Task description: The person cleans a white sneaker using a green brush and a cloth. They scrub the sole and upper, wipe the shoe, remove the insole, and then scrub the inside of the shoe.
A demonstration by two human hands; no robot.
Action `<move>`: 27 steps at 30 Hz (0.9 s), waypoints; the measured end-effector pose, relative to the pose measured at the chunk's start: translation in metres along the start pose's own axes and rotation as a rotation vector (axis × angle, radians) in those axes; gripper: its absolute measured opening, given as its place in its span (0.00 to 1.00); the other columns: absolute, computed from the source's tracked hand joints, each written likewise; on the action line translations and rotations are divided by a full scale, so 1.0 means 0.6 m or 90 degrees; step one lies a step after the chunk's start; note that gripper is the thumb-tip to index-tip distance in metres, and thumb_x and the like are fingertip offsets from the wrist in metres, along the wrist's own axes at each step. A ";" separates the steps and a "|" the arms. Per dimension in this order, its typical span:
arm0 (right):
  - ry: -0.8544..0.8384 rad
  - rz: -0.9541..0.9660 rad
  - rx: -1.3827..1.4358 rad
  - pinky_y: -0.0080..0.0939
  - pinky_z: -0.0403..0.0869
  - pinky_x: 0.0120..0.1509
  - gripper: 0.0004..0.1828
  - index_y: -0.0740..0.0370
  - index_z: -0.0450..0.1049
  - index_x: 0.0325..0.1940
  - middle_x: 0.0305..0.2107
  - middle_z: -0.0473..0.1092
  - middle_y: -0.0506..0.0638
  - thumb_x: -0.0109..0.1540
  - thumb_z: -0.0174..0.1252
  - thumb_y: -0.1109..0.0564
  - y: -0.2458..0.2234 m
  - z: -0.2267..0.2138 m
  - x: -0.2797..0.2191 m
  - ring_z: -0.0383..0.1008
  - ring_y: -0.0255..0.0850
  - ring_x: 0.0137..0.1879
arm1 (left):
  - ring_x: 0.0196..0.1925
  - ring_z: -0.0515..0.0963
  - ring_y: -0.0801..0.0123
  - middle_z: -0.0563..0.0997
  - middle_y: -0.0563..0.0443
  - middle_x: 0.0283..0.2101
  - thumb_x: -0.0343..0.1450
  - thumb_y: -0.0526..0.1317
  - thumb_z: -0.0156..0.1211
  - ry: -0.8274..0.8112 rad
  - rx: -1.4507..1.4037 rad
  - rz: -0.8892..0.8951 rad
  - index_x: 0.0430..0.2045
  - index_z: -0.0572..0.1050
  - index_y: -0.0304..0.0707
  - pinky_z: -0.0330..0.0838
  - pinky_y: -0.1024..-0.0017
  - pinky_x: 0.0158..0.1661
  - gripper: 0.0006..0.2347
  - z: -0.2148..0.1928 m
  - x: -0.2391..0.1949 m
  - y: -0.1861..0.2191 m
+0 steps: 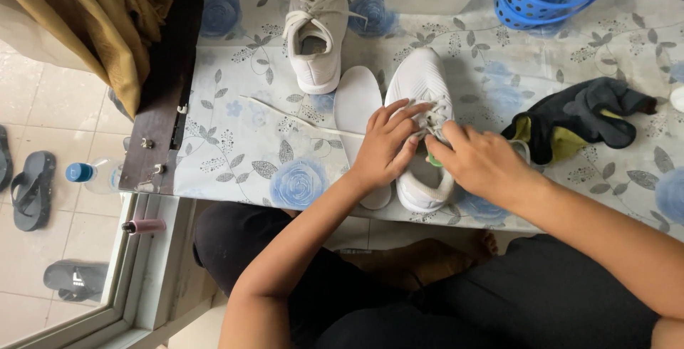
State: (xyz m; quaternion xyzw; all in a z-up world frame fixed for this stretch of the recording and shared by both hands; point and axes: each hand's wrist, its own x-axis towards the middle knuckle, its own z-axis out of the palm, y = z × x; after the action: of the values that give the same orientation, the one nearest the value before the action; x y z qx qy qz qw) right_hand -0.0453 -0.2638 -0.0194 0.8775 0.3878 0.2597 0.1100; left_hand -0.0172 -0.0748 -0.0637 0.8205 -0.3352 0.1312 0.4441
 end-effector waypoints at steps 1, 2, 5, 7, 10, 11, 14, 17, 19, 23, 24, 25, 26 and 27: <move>-0.021 0.008 0.066 0.39 0.63 0.18 0.11 0.54 0.67 0.44 0.27 0.60 0.46 0.58 0.44 0.56 -0.001 -0.013 0.004 0.65 0.41 0.23 | 0.60 0.60 0.48 0.65 0.49 0.55 0.71 0.47 0.30 -0.009 -0.006 -0.007 0.29 0.63 0.44 0.52 0.43 0.53 0.12 -0.004 0.000 0.003; -0.043 0.017 0.132 0.39 0.64 0.18 0.11 0.55 0.67 0.43 0.27 0.60 0.47 0.58 0.44 0.56 -0.003 -0.026 0.008 0.66 0.42 0.23 | 0.60 0.60 0.49 0.66 0.50 0.54 0.71 0.48 0.29 -0.017 -0.012 -0.013 0.29 0.63 0.44 0.51 0.42 0.53 0.12 -0.010 0.000 0.006; -0.047 -0.014 0.161 0.40 0.65 0.17 0.14 0.55 0.66 0.43 0.27 0.59 0.43 0.54 0.46 0.53 -0.026 -0.059 -0.035 0.68 0.44 0.25 | 0.58 0.63 0.48 0.69 0.49 0.51 0.71 0.48 0.30 -0.025 -0.013 -0.020 0.29 0.64 0.45 0.52 0.40 0.52 0.12 -0.016 0.000 0.014; -0.024 -0.016 0.110 0.39 0.64 0.18 0.13 0.55 0.67 0.43 0.26 0.59 0.44 0.55 0.46 0.55 -0.020 -0.056 -0.028 0.67 0.42 0.24 | 0.58 0.64 0.49 0.69 0.49 0.51 0.71 0.47 0.30 -0.021 -0.013 -0.021 0.29 0.63 0.44 0.52 0.40 0.52 0.12 -0.014 0.000 0.011; 0.007 -0.009 0.030 0.37 0.63 0.19 0.12 0.55 0.67 0.44 0.25 0.58 0.44 0.57 0.45 0.56 0.000 -0.033 -0.008 0.65 0.40 0.23 | 0.57 0.65 0.50 0.70 0.49 0.50 0.71 0.47 0.30 -0.018 -0.015 -0.016 0.29 0.63 0.44 0.53 0.40 0.52 0.12 -0.012 0.001 0.008; 0.020 -0.002 -0.001 0.37 0.62 0.19 0.13 0.54 0.67 0.47 0.25 0.57 0.44 0.58 0.44 0.57 0.009 -0.022 0.000 0.64 0.39 0.22 | 0.57 0.65 0.50 0.71 0.49 0.49 0.71 0.47 0.30 -0.017 -0.010 -0.009 0.29 0.64 0.44 0.53 0.40 0.52 0.12 -0.012 0.003 0.008; -0.035 0.041 0.164 0.30 0.63 0.19 0.12 0.56 0.70 0.42 0.24 0.60 0.43 0.58 0.45 0.55 0.007 -0.057 0.005 0.65 0.34 0.20 | 0.58 0.64 0.51 0.70 0.49 0.50 0.71 0.46 0.30 -0.016 0.027 0.014 0.29 0.64 0.44 0.53 0.41 0.52 0.12 -0.017 0.004 0.008; 0.027 0.006 0.157 0.38 0.64 0.20 0.13 0.55 0.68 0.43 0.24 0.58 0.42 0.58 0.44 0.50 -0.017 -0.085 -0.019 0.66 0.42 0.23 | 0.58 0.64 0.52 0.71 0.50 0.49 0.70 0.45 0.31 0.001 0.052 0.034 0.29 0.63 0.44 0.53 0.41 0.53 0.10 -0.015 0.002 0.003; 0.038 -0.036 0.113 0.36 0.61 0.21 0.10 0.58 0.70 0.39 0.22 0.58 0.43 0.59 0.46 0.53 -0.016 -0.138 -0.005 0.63 0.38 0.23 | 0.59 0.64 0.55 0.69 0.54 0.52 0.71 0.45 0.30 -0.025 0.052 0.039 0.33 0.65 0.41 0.51 0.46 0.55 0.13 -0.025 0.008 0.008; 0.004 -0.061 -0.095 0.32 0.50 0.22 0.07 0.54 0.70 0.28 0.16 0.52 0.41 0.62 0.54 0.57 -0.027 -0.183 -0.005 0.54 0.34 0.20 | 0.58 0.65 0.60 0.72 0.60 0.50 0.71 0.42 0.30 -0.051 0.038 0.064 0.40 0.67 0.41 0.47 0.53 0.59 0.14 -0.024 0.015 0.004; 0.003 -0.062 -0.093 0.32 0.50 0.22 0.07 0.54 0.70 0.28 0.16 0.52 0.41 0.62 0.54 0.57 -0.026 -0.166 -0.006 0.54 0.34 0.20 | 0.58 0.65 0.60 0.72 0.60 0.50 0.71 0.42 0.30 -0.050 0.038 0.062 0.40 0.67 0.41 0.47 0.53 0.59 0.14 -0.023 0.016 0.002; -0.018 -0.043 -0.118 0.31 0.52 0.22 0.03 0.53 0.71 0.33 0.17 0.54 0.40 0.62 0.52 0.56 -0.027 -0.150 -0.008 0.55 0.32 0.21 | 0.55 0.67 0.62 0.74 0.56 0.46 0.70 0.42 0.31 -0.056 0.017 0.054 0.39 0.68 0.40 0.46 0.53 0.59 0.14 -0.022 0.017 0.001; -0.040 -0.024 -0.142 0.30 0.53 0.22 0.04 0.52 0.71 0.38 0.19 0.55 0.39 0.62 0.51 0.56 -0.028 -0.134 -0.010 0.57 0.31 0.21 | 0.53 0.69 0.65 0.76 0.52 0.42 0.70 0.42 0.31 -0.062 -0.004 0.046 0.39 0.68 0.40 0.46 0.53 0.58 0.14 -0.020 0.018 0.000; -0.042 -0.021 -0.143 0.30 0.53 0.22 0.04 0.52 0.71 0.38 0.19 0.55 0.39 0.62 0.51 0.56 -0.021 -0.122 -0.008 0.57 0.31 0.21 | 0.53 0.69 0.65 0.76 0.52 0.42 0.70 0.42 0.31 -0.064 -0.006 0.048 0.39 0.68 0.40 0.46 0.53 0.58 0.14 -0.019 0.018 -0.002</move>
State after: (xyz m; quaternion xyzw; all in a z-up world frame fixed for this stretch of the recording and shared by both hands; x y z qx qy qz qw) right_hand -0.0957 -0.2594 0.0354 0.8613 0.3668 0.2706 0.2243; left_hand -0.0075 -0.0697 -0.0520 0.8107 -0.3884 0.1045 0.4254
